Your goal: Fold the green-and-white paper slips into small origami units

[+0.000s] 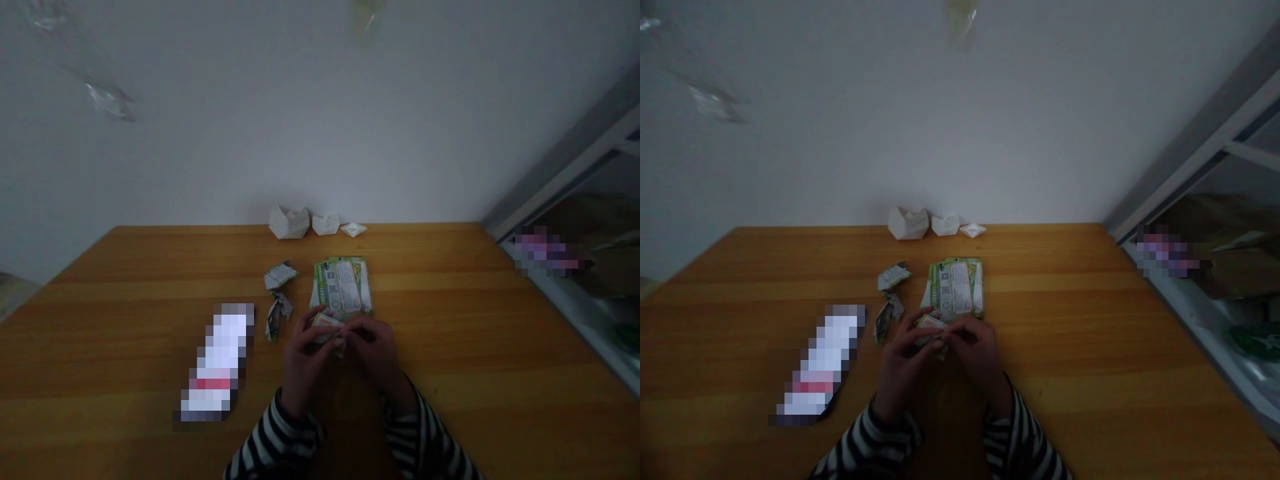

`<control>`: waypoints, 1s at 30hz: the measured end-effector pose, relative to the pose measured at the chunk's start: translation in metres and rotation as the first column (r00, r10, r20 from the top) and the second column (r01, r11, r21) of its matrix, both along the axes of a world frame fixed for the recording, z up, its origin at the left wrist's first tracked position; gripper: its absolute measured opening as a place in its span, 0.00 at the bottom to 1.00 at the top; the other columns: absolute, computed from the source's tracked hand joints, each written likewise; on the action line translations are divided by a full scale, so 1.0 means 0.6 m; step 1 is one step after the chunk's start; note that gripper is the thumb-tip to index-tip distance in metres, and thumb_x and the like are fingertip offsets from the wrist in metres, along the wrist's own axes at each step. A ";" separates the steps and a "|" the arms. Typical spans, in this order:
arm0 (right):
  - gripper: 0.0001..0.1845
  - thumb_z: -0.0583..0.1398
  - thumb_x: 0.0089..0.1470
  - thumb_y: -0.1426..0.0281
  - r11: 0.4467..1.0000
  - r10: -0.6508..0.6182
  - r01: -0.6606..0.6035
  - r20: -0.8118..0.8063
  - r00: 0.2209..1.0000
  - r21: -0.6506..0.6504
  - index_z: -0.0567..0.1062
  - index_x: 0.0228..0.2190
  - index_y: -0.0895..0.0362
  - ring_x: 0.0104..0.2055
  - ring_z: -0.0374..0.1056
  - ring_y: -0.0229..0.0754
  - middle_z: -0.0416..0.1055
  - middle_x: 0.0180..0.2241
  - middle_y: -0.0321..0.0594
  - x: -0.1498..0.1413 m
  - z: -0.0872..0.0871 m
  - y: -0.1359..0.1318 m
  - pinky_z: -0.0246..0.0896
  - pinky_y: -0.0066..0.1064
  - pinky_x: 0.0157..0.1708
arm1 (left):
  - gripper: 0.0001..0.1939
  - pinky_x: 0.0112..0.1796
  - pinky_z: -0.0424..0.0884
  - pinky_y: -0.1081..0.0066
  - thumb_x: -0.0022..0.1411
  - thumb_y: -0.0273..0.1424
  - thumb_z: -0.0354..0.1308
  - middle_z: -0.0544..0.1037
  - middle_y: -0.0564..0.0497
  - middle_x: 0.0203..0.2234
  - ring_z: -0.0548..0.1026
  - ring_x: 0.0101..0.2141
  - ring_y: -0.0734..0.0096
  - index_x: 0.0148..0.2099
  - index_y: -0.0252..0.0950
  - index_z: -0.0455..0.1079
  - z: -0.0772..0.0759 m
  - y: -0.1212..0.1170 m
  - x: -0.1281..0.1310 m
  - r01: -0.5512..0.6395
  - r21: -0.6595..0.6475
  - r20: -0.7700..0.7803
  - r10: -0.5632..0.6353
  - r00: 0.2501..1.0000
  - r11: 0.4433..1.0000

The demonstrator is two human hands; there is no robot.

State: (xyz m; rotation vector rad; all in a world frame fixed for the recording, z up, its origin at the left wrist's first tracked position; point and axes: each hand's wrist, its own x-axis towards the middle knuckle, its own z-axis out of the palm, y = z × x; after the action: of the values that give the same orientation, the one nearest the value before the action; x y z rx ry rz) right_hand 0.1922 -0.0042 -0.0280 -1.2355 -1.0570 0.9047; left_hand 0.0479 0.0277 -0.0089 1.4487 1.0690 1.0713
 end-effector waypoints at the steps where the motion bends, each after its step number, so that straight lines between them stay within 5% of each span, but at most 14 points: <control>1: 0.04 0.64 0.46 0.72 1.000 0.003 -0.003 0.001 1.000 0.006 0.78 0.22 0.55 0.29 0.70 0.39 0.75 0.24 0.36 0.000 0.001 0.000 0.66 0.28 0.32 | 0.06 0.51 0.67 0.58 0.48 0.34 0.67 0.72 0.43 0.49 0.71 0.50 0.54 0.31 0.37 0.80 -0.001 0.000 0.001 -0.009 -0.028 0.013 0.009 1.000 1.000; 11: 0.03 0.67 0.44 0.69 0.992 -0.008 -0.001 -0.072 0.997 -0.128 0.79 0.25 0.55 0.28 0.73 0.39 0.77 0.25 0.36 -0.001 0.003 -0.005 0.69 0.28 0.32 | 0.07 0.51 0.67 0.59 0.48 0.33 0.67 0.73 0.41 0.53 0.73 0.50 0.54 0.25 0.33 0.77 0.000 0.000 0.004 -0.062 -0.207 0.230 0.110 0.967 0.976; 15: 0.03 0.67 0.44 0.69 0.994 -0.005 0.003 -0.012 1.000 -0.108 0.79 0.25 0.55 0.29 0.74 0.41 0.78 0.26 0.37 0.002 0.000 -0.008 0.70 0.30 0.33 | 0.09 0.41 0.72 0.66 0.49 0.34 0.67 0.81 0.45 0.35 0.77 0.37 0.62 0.27 0.32 0.77 -0.009 -0.002 0.004 -0.075 -0.323 0.261 0.166 0.951 0.943; 21: 0.05 0.67 0.45 0.68 0.988 0.030 -0.038 -0.054 0.998 -0.152 0.78 0.28 0.55 0.31 0.76 0.42 0.79 0.28 0.38 -0.011 0.010 -0.012 0.71 0.30 0.34 | 0.13 0.26 0.66 0.78 0.50 0.36 0.66 0.74 0.55 0.18 0.70 0.22 0.78 0.21 0.31 0.73 -0.010 -0.003 0.000 -0.174 -0.353 0.209 0.259 0.943 0.919; 30: 0.11 0.67 0.45 0.65 0.965 0.000 -0.057 -0.219 0.976 -0.257 0.79 0.33 0.56 0.34 0.77 0.45 0.80 0.32 0.40 -0.024 0.012 -0.008 0.73 0.34 0.37 | 0.14 0.24 0.66 0.79 0.50 0.36 0.66 0.73 0.55 0.17 0.68 0.20 0.79 0.21 0.32 0.71 0.007 -0.006 0.005 -0.285 -0.278 0.131 0.330 0.935 0.917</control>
State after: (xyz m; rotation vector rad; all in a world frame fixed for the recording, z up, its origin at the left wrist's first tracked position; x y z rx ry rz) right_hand 0.1776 -0.0093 -0.0210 -1.3046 -0.7995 1.2031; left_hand 0.0508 0.0240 -0.0045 0.9808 1.2836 1.2086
